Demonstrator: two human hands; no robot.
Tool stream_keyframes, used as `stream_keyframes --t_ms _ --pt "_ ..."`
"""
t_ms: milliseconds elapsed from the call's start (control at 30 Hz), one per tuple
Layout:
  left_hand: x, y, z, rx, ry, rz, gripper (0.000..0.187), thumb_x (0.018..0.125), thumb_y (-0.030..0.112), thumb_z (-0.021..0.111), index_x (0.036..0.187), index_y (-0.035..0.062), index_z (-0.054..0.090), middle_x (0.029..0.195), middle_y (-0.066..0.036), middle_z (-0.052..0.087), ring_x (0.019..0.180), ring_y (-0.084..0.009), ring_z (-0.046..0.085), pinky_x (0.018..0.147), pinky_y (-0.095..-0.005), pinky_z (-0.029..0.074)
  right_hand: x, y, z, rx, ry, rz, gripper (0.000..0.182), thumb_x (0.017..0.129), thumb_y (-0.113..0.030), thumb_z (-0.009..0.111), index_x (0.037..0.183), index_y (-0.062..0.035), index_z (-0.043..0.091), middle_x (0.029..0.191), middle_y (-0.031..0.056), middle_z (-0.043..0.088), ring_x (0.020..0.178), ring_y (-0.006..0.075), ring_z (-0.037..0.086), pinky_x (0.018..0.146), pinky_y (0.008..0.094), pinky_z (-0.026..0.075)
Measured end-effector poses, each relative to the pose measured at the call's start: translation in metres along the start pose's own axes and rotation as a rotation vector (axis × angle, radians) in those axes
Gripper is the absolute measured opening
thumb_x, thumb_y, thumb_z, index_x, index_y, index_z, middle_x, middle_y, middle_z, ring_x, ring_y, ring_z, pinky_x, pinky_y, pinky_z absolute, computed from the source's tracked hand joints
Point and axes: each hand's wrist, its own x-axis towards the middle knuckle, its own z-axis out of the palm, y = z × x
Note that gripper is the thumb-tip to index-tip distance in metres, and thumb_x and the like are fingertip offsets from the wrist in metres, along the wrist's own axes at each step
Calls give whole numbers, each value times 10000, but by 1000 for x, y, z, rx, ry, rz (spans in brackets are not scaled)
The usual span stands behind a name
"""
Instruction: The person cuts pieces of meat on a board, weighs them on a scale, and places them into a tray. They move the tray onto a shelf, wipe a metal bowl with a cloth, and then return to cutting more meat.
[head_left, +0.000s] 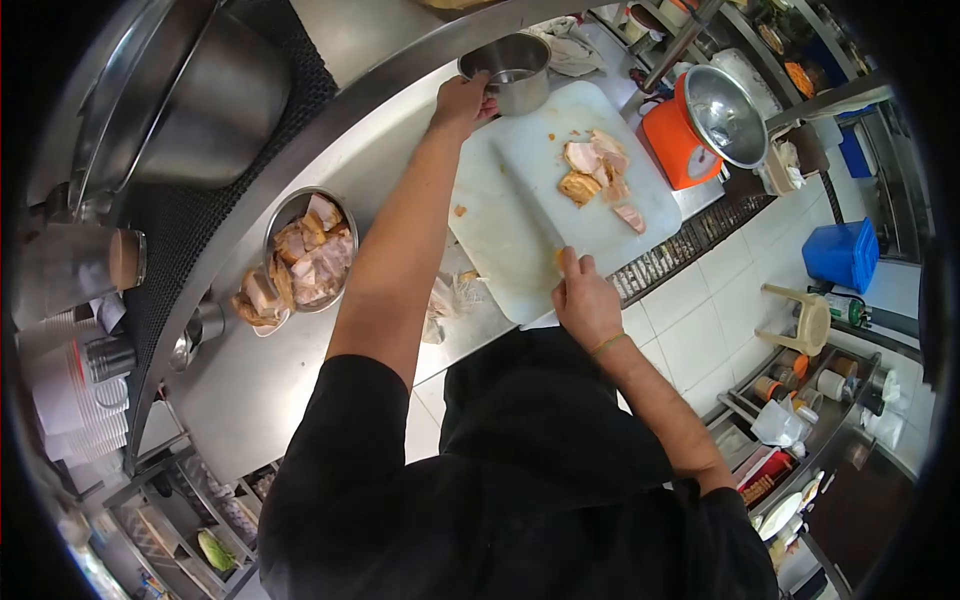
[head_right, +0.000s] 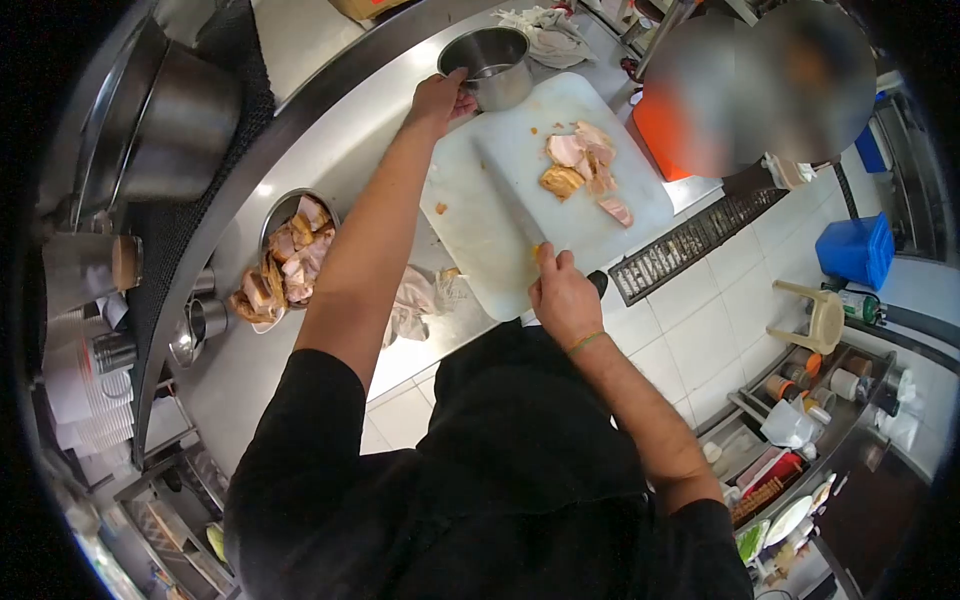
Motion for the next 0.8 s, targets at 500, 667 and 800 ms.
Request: stream_keyframes --t_ms 500,667,800 --pt "17 -1 -16 110 30 57 346 1015 284 632 970 -49 550 894 -159 635 751 -255 716 695 -376 674 -1 43 -23 5 30 -9 379 969 -233 652 1304 -94 542 996 173 625 778 401 681 648 503 568" --pt "-68 7 -32 391 202 175 472 995 416 675 1070 -45 605 983 -140 672 859 -200 699 741 -331 599 -17 34 0 94 -5 26 399 976 -200 633 1335 -66 522 1034 192 637 805 430 668 657 526 558" --pt "-204 -48 -77 298 308 501 89 1003 74 627 1040 -5 645 985 -87 648 893 -143 615 782 -294 511 -27 5 11 158 -179 -241 353 970 -202 649 1282 -78 538 969 178 627 729 394 675 611 478 558"
